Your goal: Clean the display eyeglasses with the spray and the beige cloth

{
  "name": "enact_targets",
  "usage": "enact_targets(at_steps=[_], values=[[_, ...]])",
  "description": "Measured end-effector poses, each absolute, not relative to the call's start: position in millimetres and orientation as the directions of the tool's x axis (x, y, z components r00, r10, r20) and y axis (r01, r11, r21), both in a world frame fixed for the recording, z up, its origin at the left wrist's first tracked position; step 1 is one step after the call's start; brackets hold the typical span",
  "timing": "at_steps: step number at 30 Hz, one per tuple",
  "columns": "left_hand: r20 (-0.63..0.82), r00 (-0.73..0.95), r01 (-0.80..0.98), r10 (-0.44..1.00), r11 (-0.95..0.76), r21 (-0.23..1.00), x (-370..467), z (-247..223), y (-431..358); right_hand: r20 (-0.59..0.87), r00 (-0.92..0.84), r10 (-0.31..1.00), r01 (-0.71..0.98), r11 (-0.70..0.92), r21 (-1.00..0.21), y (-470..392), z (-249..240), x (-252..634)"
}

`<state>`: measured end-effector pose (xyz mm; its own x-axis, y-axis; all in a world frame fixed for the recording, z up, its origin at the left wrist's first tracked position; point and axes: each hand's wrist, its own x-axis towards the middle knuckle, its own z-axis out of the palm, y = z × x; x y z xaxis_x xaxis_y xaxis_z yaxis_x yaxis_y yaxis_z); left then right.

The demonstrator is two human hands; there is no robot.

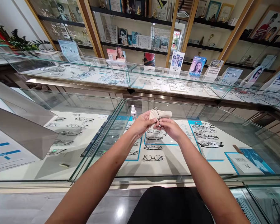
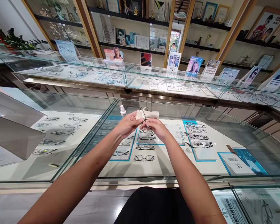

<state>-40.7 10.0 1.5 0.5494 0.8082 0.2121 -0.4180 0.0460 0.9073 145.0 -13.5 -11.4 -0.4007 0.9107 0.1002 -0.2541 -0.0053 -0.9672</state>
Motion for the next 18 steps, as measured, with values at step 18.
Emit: enact_targets(at_steps=[18], values=[[0.162,0.467,-0.540,0.869,0.136,0.831,-38.2,-0.1,18.6,0.194,-0.389,0.901,-0.068,0.181,-0.981,-11.8,-13.2,147.1]])
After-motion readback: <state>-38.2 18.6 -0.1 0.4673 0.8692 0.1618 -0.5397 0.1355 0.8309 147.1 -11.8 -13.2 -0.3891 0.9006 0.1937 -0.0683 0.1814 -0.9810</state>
